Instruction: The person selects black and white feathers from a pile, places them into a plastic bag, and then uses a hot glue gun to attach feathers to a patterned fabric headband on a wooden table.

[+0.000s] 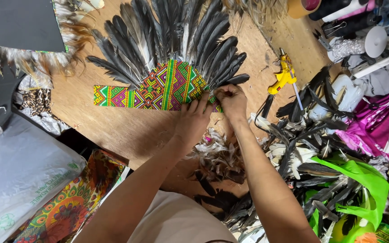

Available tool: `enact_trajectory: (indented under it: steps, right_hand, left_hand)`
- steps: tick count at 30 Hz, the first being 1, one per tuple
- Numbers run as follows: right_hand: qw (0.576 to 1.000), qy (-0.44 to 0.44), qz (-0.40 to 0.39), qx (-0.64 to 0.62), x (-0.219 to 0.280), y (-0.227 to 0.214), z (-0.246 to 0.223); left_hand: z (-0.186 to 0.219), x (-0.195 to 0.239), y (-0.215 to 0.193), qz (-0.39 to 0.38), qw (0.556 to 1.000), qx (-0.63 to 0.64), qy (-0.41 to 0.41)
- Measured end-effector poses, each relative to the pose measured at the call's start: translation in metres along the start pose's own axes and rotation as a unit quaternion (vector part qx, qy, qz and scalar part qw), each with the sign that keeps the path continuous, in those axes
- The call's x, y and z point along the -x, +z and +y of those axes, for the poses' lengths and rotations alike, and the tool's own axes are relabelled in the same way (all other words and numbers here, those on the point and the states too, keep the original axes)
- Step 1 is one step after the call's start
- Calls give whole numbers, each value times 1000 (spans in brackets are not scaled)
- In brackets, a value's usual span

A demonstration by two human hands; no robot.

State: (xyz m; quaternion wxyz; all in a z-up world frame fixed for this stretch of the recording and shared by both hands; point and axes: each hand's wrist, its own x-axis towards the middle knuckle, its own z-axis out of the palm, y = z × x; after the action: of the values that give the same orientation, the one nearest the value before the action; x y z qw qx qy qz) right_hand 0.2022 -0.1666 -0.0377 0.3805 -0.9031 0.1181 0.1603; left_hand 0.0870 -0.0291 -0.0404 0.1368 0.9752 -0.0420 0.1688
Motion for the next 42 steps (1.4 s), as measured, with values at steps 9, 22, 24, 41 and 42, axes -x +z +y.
enact_trajectory:
  steps: [9,22,24,41,42]
  right_hand:
    - [993,57,2,-99,12,-14,-32]
    - [916,-375,-15,140,51,-27,-83]
    - [882,-430,-25,188,41,-12,-88]
    - [908,143,228,-322,-4,-80,78]
    - [908,142,228,-322,20,-72,52]
  left_hand:
    - [-22,0,-64,-15,870,388,-303]
    - [-71,-2,-89,167,831,417,-328]
    - [-75,-13,-100,171,830,427,-314]
    - [-160,31,-73,378,498,554,-550]
    - [-146,26,-78,379,498,554,-549]
